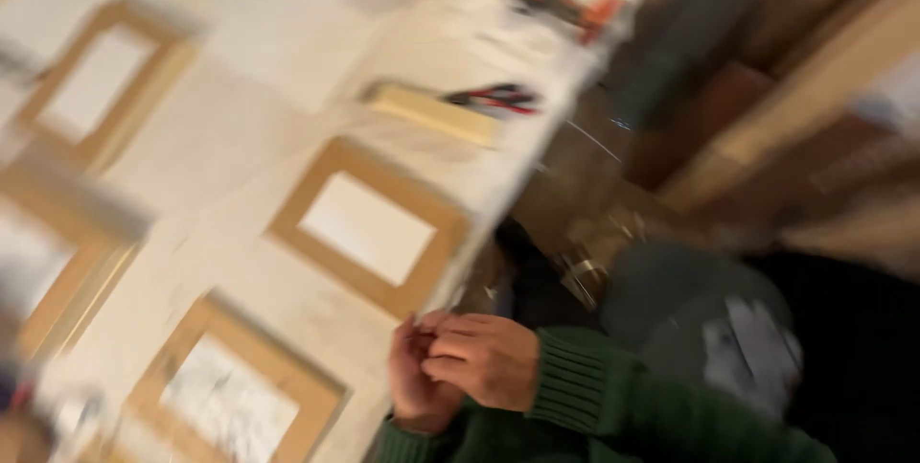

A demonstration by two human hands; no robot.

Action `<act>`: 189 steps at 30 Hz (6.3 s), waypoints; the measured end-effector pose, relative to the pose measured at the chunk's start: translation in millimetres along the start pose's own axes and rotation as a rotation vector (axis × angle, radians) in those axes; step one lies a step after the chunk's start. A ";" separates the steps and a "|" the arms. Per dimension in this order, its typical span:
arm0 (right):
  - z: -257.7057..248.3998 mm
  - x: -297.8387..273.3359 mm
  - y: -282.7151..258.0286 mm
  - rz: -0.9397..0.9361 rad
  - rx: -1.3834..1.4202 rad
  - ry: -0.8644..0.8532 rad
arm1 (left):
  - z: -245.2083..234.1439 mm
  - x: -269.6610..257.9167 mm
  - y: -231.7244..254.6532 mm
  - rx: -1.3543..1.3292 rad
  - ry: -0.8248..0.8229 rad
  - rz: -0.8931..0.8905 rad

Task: Attaching hanging wire to the back of a picture frame using a power drill and screws.

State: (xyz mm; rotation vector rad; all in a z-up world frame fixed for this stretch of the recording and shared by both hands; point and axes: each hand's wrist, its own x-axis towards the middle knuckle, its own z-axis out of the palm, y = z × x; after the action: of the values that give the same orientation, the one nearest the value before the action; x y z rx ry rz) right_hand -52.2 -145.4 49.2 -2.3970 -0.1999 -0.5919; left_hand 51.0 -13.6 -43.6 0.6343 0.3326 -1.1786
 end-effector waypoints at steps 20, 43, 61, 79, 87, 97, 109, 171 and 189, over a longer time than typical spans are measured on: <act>-26.0 10.3 83.6 0.350 -0.126 0.081 | 22.3 11.3 64.1 -0.122 0.104 -0.082; -230.1 104.5 512.4 1.222 -0.532 -0.279 | 156.5 187.9 96.2 -0.339 0.447 0.243; -157.3 88.7 439.5 1.031 1.333 -0.233 | 282.0 365.4 133.0 -0.270 0.126 0.223; -144.9 116.3 487.9 1.081 1.724 -0.171 | 245.7 376.7 143.2 0.000 0.065 0.198; -174.0 100.5 491.0 1.128 1.542 0.012 | 308.3 475.0 198.4 1.794 0.171 0.891; -187.9 48.8 487.7 1.287 1.402 0.292 | 285.2 625.4 191.3 2.409 0.072 0.682; -189.6 54.8 479.3 1.298 1.280 0.302 | 260.4 618.8 193.7 2.253 0.111 0.820; -125.3 126.1 357.6 0.514 0.738 -0.995 | 148.0 154.3 81.1 1.320 0.517 0.516; -94.7 7.1 253.2 0.916 0.143 -0.588 | -217.8 181.5 359.9 1.628 1.402 0.943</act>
State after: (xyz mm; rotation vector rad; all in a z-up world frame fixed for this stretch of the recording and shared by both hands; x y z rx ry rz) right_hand -7.7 -401.6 -25.0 -2.1441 0.5692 0.5275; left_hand 468.7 70.7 -212.1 2.6521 0.0772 0.3808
